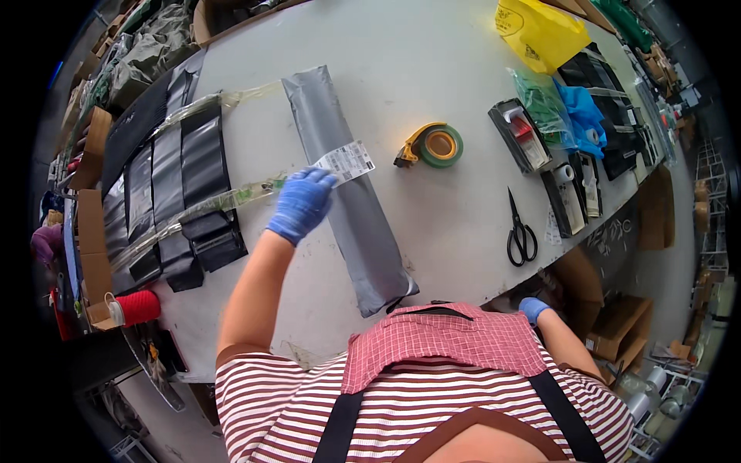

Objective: The person selects rolls of printed material from a box, inserts them into plastic sleeves, applies shipping labels, and seals the ends with adhesive tape.

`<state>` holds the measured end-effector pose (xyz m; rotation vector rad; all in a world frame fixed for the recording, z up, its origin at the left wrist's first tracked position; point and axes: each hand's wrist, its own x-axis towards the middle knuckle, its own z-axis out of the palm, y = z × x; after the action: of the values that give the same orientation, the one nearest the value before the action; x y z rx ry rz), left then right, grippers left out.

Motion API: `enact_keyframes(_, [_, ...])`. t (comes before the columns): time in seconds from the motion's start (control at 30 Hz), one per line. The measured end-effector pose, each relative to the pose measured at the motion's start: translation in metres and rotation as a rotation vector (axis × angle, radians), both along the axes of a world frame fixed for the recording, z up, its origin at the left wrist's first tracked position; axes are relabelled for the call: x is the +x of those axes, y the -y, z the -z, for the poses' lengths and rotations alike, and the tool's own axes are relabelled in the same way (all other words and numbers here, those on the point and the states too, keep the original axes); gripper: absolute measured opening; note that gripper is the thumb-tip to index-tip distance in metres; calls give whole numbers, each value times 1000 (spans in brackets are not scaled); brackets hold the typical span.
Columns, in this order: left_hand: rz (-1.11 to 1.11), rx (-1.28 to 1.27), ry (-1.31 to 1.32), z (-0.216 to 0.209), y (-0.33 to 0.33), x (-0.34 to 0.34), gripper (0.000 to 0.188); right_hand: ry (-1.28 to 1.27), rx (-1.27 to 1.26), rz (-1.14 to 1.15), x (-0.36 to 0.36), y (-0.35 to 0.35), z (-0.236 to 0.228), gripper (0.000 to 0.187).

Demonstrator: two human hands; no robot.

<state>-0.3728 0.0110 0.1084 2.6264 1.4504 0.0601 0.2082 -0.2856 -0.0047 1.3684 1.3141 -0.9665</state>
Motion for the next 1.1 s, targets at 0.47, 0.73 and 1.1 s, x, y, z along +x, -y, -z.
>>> enact_keyframes(0.47, [-332,-302,-369,1,27,105,42,-642,1426,-442,-211,-414,-95,39])
enact_keyframes(0.73, [-721,-204,270,10,124,45,87,-425,876,-200,-198,-376,-88,33])
enact_keyframes(1.1, [-750,-985,1621,-48,167,124,35,-1337,724,612,-200,-195,-174,43])
